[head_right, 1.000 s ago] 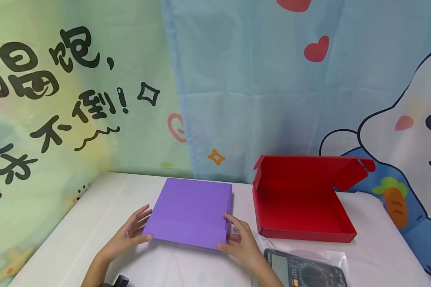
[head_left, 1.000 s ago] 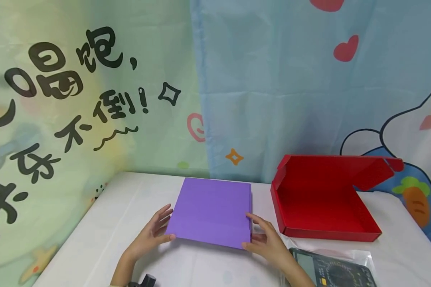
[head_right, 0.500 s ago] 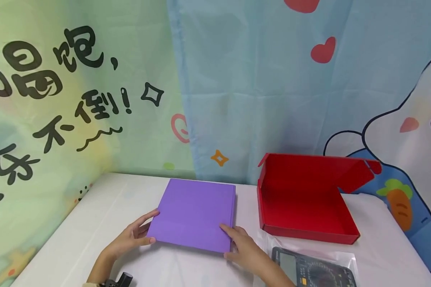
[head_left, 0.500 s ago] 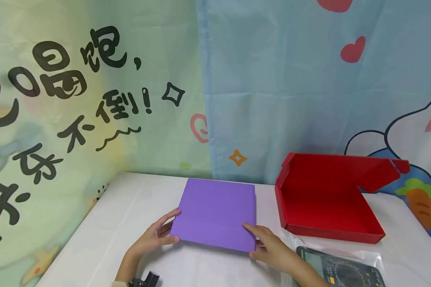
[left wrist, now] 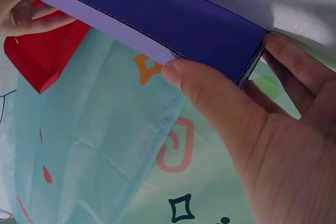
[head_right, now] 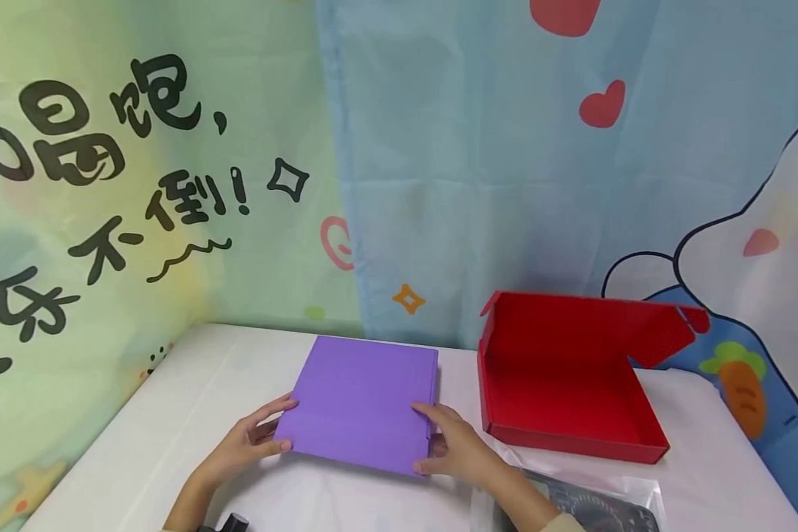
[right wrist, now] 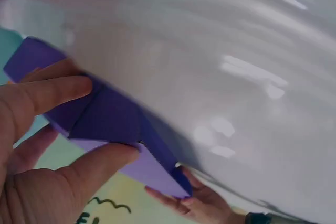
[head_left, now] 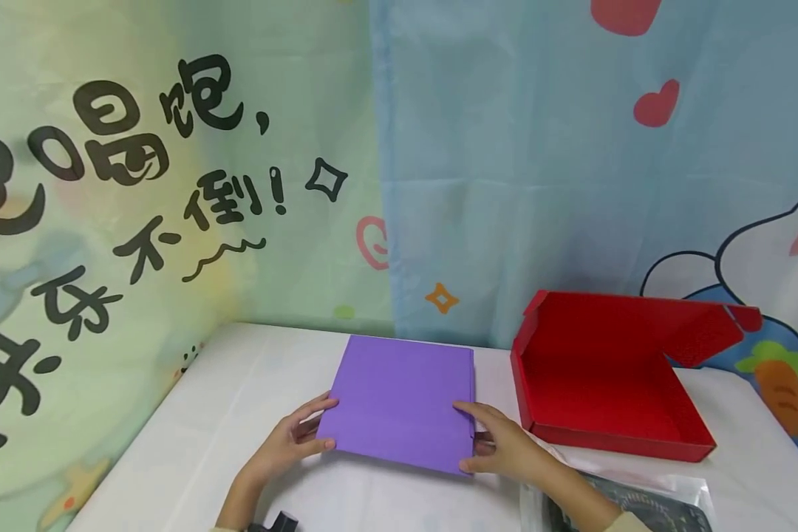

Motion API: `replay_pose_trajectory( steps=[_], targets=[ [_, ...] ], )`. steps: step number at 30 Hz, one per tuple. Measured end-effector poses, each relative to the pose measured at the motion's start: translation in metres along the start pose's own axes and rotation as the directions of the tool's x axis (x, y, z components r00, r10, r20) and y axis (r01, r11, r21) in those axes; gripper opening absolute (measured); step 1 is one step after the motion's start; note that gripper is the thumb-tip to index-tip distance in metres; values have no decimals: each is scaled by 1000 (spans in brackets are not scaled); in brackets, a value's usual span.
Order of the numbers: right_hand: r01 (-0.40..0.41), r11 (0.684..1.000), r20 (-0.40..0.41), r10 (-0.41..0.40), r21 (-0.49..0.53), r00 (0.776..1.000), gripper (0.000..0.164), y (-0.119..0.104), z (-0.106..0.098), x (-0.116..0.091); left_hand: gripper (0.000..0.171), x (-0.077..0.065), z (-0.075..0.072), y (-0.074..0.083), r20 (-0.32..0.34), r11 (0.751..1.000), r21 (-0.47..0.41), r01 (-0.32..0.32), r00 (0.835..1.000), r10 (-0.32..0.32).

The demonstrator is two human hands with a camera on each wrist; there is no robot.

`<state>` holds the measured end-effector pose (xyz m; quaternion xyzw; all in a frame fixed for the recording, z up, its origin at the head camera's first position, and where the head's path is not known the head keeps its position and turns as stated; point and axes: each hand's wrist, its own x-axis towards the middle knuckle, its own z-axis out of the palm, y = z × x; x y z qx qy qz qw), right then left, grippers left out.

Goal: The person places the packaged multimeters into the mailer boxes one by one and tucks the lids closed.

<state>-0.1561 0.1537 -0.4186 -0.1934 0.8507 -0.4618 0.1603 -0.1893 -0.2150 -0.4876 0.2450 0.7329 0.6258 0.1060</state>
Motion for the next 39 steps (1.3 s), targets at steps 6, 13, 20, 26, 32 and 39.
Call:
replay_pose_trajectory(
  steps=[6, 13, 20, 26, 32, 39],
  targets=[
    [18, 999, -29, -19, -34, 999, 94, 0, 1, -2, 66, 7, 0, 1, -2, 996, 67, -55, 998, 55],
    [20, 980, -19, -24, -199, 1000, 102, -4, 8, -8, 59, 10, 12, 7, -51, 891, 413, -190, 972, 231],
    [49, 975, -1, -51, -216, 999, 99, -2, 7, -7, 60, 6, 23, 12, -118, 811, 566, -146, 960, 255],
    [19, 972, -13, -23, -235, 1000, 101, -3, 8, -2, 61, 2, 23, 20, -149, 848, 521, -98, 968, 203],
    [-2, 983, 16, 5, -186, 1000, 101, -4, 8, 0, 59, -3, 26, 28, -200, 913, 408, -23, 973, 113],
    [12, 980, 16, -9, -200, 1000, 101, -4, 3, -1, 57, -10, 37, 37, -216, 927, 374, 2, 973, 85]
  ],
)
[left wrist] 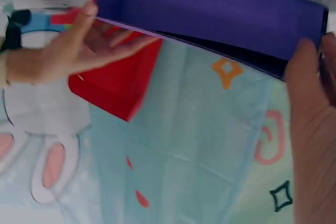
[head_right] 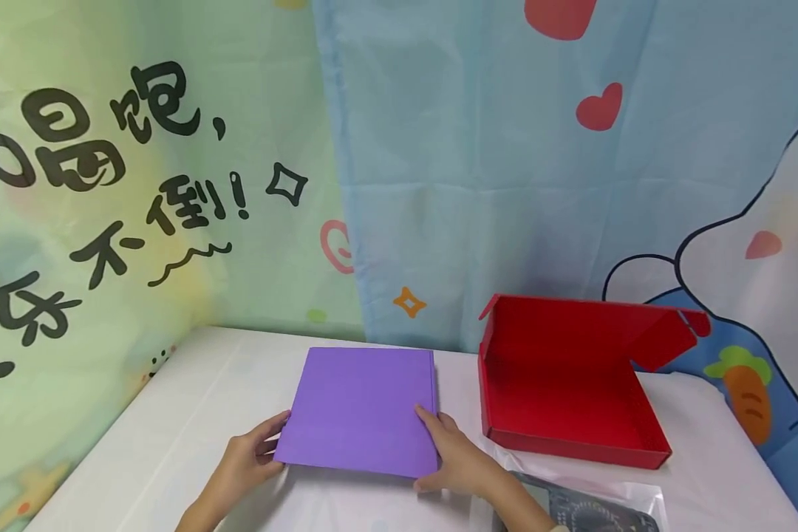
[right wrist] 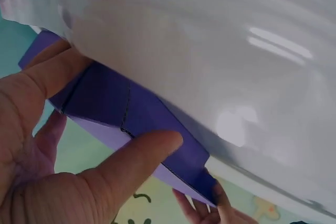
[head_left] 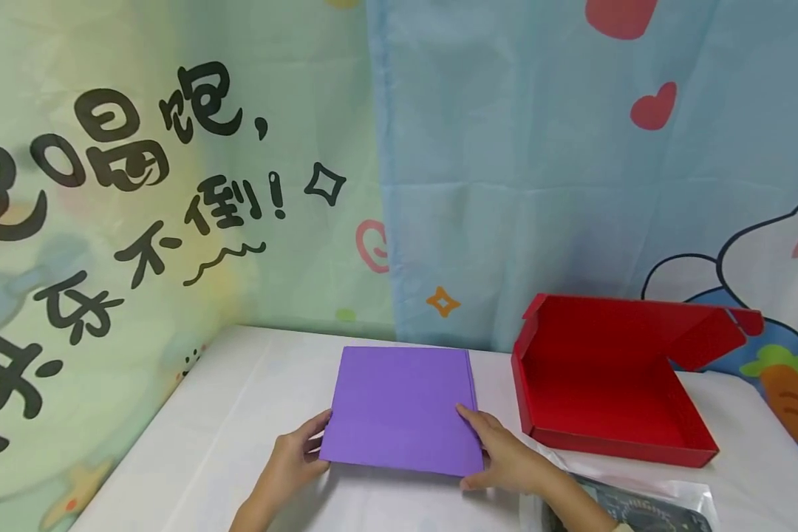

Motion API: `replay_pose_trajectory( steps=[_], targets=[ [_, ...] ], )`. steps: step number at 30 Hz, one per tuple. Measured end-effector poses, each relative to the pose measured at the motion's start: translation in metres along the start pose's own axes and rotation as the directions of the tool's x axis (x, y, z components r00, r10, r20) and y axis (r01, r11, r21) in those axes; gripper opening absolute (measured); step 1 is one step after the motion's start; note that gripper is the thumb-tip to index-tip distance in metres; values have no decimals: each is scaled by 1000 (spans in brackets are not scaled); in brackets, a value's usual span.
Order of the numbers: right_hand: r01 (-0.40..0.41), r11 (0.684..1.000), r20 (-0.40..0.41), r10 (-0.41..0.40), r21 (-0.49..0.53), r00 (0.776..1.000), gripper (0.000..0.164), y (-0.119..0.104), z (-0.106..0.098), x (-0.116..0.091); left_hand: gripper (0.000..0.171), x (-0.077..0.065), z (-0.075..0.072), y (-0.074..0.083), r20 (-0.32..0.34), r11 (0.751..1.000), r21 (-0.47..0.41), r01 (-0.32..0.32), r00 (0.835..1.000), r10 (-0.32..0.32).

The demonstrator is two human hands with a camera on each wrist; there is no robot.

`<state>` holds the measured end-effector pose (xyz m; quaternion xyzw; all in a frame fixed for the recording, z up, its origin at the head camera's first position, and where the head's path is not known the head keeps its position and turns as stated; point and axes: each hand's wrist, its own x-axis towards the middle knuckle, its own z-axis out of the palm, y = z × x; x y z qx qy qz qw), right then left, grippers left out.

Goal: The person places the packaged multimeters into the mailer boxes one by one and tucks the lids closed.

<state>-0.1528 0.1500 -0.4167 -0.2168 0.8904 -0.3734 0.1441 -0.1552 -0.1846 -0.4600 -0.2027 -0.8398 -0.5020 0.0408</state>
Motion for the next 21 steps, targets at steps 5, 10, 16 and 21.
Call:
replay_pose_trajectory(
  steps=[5, 10, 16, 21],
  targets=[
    [-2, 1000, 9, 2, 7, 1000, 100, -1, 2, 1, 57, -4, 4, -3, -16, 999, -3, 36, 999, -36],
    [-1, 1000, 4, 1, -27, 1000, 100, -1, 5, 1, 59, -7, 7, -13, -47, 997, -68, 44, 998, -47],
    [3, 995, 47, -7, 99, 999, 99, 5, -1, 3, 73, -5, 0, -27, 56, 963, -268, 44, 998, -31],
    [50, 964, 84, -74, 259, 994, 89, 18, -8, 6, 80, -3, -8, -39, 125, 915, -398, 68, 992, -19]
  ],
)
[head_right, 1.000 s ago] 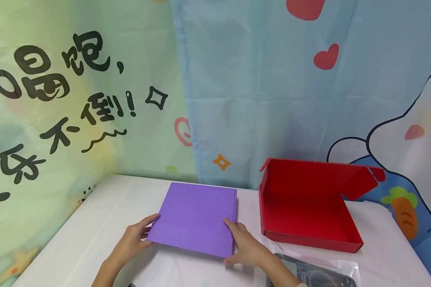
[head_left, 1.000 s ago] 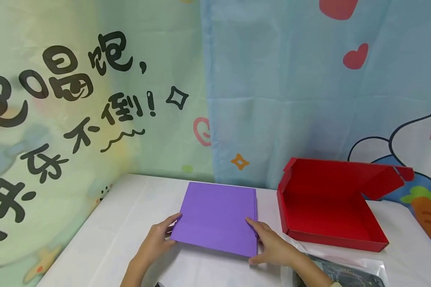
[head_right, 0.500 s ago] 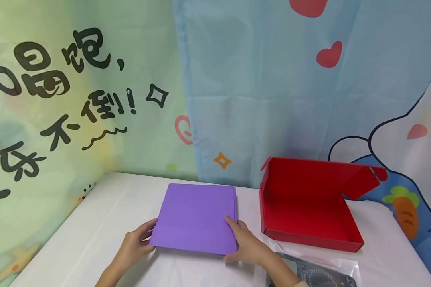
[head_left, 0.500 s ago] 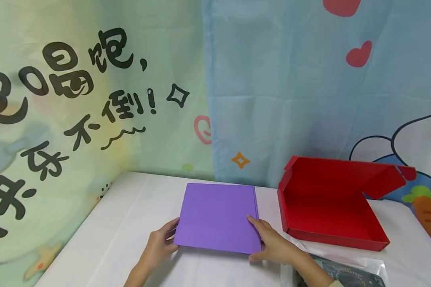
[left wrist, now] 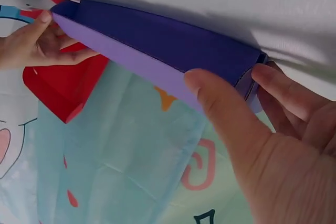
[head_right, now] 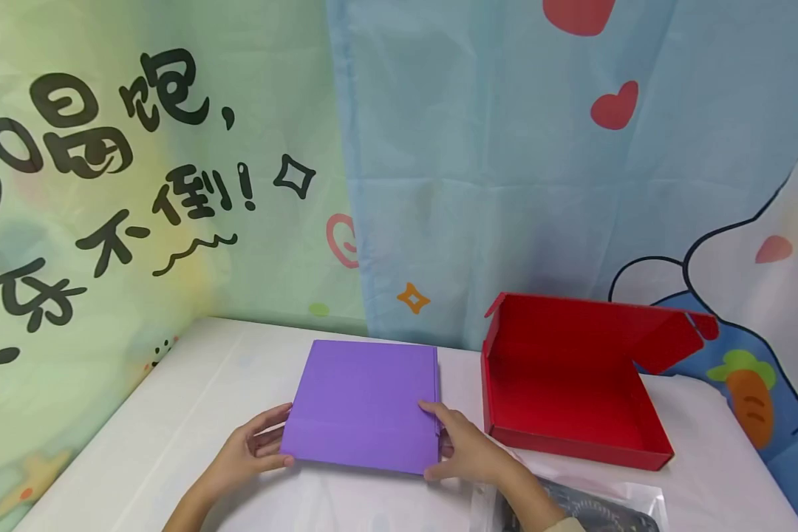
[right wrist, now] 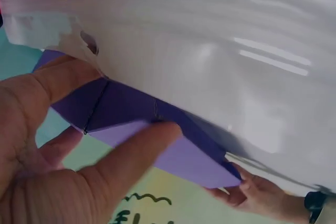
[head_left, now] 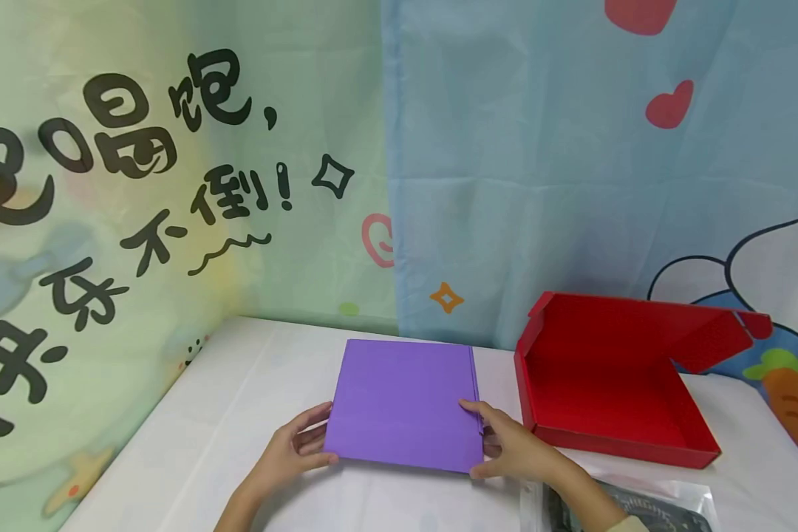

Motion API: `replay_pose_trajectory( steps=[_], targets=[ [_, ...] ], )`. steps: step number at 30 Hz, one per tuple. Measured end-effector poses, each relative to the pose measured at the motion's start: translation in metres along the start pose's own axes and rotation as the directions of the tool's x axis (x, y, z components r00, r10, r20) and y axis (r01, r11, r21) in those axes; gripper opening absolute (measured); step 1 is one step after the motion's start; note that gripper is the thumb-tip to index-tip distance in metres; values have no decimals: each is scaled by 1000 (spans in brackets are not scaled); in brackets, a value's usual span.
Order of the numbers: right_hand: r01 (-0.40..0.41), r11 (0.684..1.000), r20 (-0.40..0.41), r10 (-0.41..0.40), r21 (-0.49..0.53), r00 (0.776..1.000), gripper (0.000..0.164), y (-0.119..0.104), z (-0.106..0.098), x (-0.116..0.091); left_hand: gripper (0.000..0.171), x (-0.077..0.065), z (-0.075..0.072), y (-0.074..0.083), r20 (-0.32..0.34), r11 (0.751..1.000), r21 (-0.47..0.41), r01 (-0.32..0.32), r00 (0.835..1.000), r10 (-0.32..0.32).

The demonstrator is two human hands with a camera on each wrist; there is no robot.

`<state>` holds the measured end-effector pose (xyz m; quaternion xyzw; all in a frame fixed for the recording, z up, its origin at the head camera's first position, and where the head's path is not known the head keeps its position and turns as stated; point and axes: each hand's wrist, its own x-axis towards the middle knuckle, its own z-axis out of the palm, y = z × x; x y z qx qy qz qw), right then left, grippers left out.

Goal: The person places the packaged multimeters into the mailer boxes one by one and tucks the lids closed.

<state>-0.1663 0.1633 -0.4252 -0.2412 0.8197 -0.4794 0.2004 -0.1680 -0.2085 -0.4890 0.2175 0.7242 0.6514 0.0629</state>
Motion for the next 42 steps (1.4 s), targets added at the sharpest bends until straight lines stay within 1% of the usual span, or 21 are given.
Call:
replay_pose_trajectory(
  steps=[3, 6, 9, 13, 16, 18, 20, 23, 26, 29, 31, 33, 37, 42],
  targets=[
    [7, 1000, -24, -7, -5, 1000, 84, 6, -2, 2, 81, 3, -3, -4, 8, 1000, 9, -10, 1000, 10],
    [-1, 1000, -60, 1, -2, 998, 81, 11, -1, 4, 85, 8, -6, -7, 17, 998, 49, -28, 999, 27],
    [20, 999, -73, -18, 26, 997, 80, 16, 0, 5, 93, 14, -10, -9, 74, 995, 81, -53, 996, 47],
    [48, 995, -79, -41, 92, 996, 81, 23, 3, 7, 96, 18, -16, -9, 176, 991, 115, -66, 983, 45],
    [36, 992, -101, -23, 125, 995, 82, 25, 5, 8, 91, 20, -19, -10, 201, 985, 156, -69, 979, 37],
    [32, 991, -118, -16, 130, 993, 81, 25, 5, 8, 90, 22, -20, -12, 190, 983, 168, -75, 981, 42],
    [0, 993, -145, 18, 119, 989, 80, 24, 3, 9, 88, 25, -18, -13, 163, 981, 176, -80, 985, 51],
    [-23, 996, -164, 37, 92, 986, 78, 22, 1, 10, 85, 29, -15, -15, 104, 976, 198, -95, 992, 75],
    [-45, 997, -177, 55, 57, 983, 76, 21, 0, 12, 81, 31, -10, -15, 47, 969, 224, -102, 995, 93],
    [-67, 997, -196, 74, 40, 978, 74, 19, 1, 13, 77, 32, -7, -14, 4, 967, 239, -85, 996, 87],
    [-82, 996, -213, 88, 36, 973, 72, 18, 2, 14, 75, 32, -6, -13, -18, 967, 247, -66, 997, 73],
    [-82, 996, -222, 86, 30, 971, 71, 17, 3, 14, 73, 33, -6, -12, -36, 965, 257, -45, 998, 56],
    [-70, 998, -234, 68, -3, 970, 68, 17, 5, 13, 69, 33, -7, -12, -40, 967, 251, -32, 998, 43],
    [-66, 995, -280, 42, -79, 959, 67, 16, 9, 18, 67, 32, -10, -13, -9, 970, 242, -29, 999, 33]
  ],
)
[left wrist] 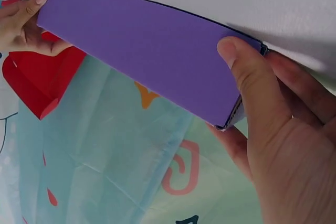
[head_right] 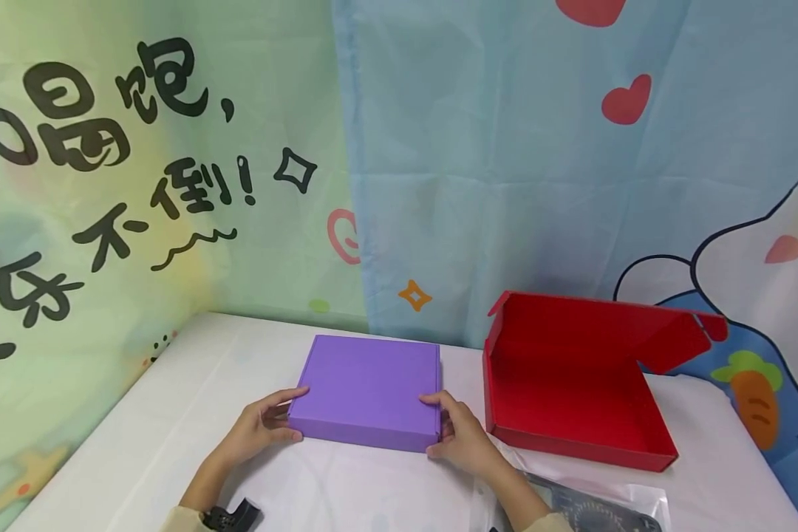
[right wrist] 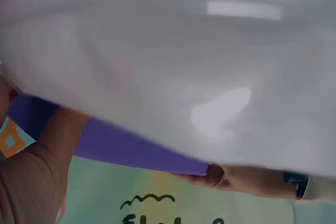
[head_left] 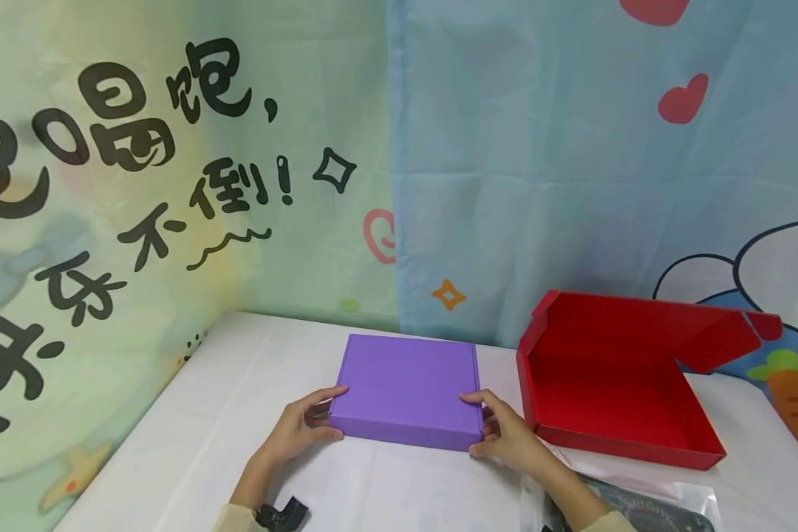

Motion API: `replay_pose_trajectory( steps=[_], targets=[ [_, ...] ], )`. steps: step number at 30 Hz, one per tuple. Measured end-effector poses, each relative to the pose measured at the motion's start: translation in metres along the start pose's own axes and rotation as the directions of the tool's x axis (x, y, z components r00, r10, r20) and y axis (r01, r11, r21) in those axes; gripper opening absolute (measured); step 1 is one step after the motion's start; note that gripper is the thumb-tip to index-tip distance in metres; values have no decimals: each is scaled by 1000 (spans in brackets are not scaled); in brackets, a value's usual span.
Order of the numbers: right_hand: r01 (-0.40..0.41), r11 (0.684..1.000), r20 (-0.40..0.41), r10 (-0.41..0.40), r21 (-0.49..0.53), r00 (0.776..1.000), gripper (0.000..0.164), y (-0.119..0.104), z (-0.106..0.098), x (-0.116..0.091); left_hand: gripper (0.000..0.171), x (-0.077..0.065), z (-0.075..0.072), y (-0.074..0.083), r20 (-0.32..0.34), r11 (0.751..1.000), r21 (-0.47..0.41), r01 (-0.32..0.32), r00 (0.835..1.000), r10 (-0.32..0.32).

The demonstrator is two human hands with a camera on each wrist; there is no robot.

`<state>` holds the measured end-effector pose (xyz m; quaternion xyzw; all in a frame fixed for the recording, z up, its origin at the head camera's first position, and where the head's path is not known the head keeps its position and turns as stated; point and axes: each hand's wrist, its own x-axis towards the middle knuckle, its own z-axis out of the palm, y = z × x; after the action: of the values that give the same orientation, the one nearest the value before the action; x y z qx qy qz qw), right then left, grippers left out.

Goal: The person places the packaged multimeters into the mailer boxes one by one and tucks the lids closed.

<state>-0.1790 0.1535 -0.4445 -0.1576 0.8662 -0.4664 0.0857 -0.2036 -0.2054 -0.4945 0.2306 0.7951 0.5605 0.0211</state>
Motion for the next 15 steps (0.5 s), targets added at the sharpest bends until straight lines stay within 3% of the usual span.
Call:
replay_pose_trajectory(
  steps=[4, 9, 15],
  targets=[
    [-1, 999, -3, 0, -46, 1000, 67, -1, 0, -1, 69, -1, 2, 1, 25, 999, -28, 27, 999, -26],
    [-44, 999, 81, 42, 17, 996, 69, -6, -5, -6, 69, -2, 7, 6, 29, 998, -28, 50, 998, -49],
    [-70, 995, 121, 61, 77, 991, 67, -14, -16, -15, 64, -4, 14, 15, -54, 996, -9, 93, 994, -93]
  ],
)
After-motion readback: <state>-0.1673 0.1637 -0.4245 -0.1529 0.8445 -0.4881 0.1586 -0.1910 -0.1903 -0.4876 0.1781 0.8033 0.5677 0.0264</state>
